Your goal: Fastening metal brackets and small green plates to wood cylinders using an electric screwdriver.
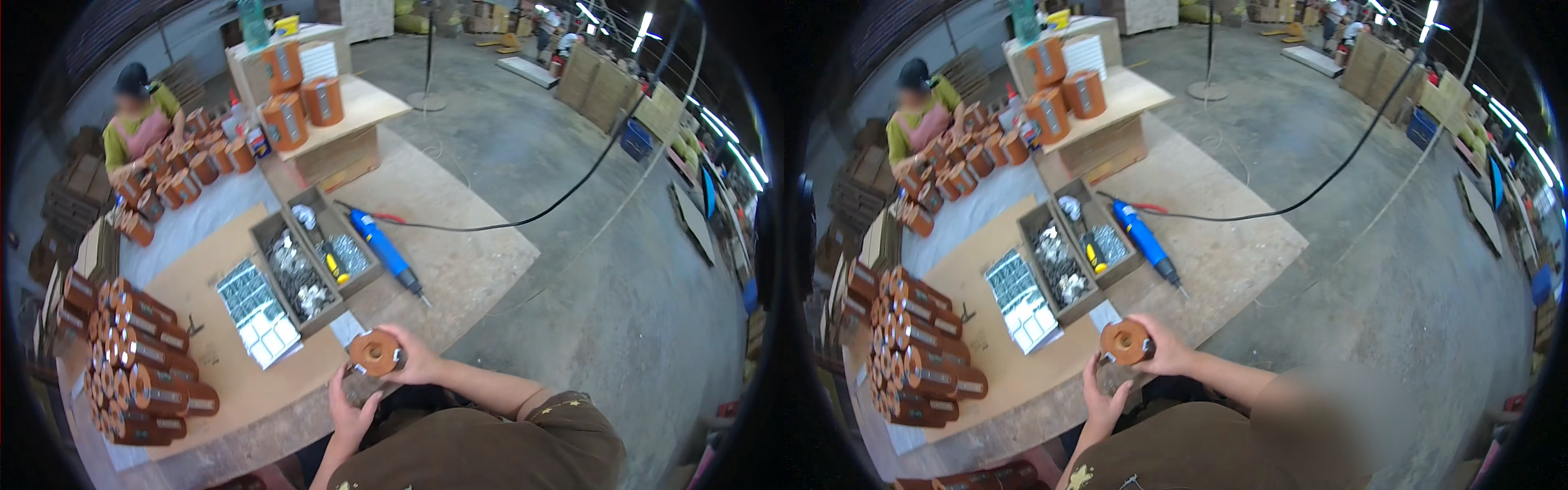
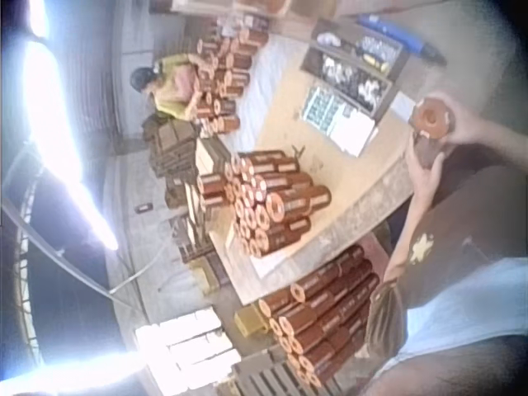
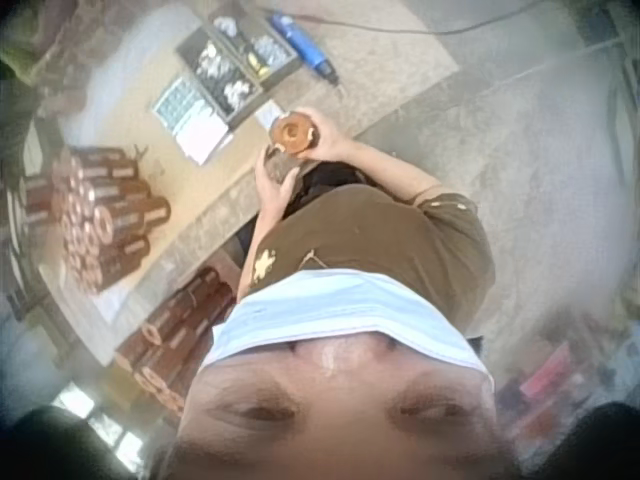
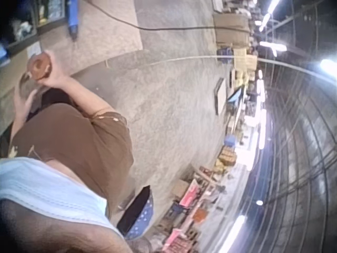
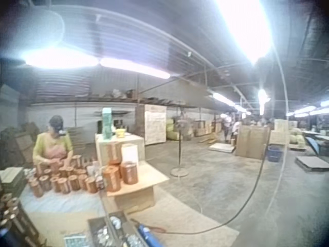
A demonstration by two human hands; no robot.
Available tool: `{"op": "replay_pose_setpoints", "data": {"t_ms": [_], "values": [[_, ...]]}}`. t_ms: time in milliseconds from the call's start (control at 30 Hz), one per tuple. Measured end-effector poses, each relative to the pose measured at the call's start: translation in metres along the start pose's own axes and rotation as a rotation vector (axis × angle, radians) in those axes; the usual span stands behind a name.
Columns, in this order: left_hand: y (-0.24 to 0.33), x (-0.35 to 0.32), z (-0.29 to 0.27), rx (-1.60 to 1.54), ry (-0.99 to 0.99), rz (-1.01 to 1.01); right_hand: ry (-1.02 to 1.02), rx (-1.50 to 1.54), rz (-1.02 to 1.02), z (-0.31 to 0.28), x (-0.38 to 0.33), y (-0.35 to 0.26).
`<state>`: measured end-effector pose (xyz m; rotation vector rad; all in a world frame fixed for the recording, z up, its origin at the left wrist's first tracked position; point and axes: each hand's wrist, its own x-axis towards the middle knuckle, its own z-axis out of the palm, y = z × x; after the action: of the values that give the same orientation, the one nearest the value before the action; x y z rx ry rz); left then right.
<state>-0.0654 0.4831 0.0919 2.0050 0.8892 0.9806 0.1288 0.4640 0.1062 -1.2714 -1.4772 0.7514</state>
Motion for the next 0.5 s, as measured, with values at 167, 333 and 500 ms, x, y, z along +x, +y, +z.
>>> {"op": "replay_pose_setpoints", "data": {"t_ms": [167,333,500], "values": [[-0.015,-0.007,0.008,-0.079,0.072,-0.079,-0.057,0.088,-0.023,-0.011,0.012,0.000],[-0.034,-0.024,0.011,-0.046,0.088,-0.078,-0.310,0.176,0.009,-0.059,0.052,-0.003],[-0.035,-0.034,0.013,-0.142,0.201,-0.158,0.117,-0.716,0.143,-0.043,0.096,0.043]]}}
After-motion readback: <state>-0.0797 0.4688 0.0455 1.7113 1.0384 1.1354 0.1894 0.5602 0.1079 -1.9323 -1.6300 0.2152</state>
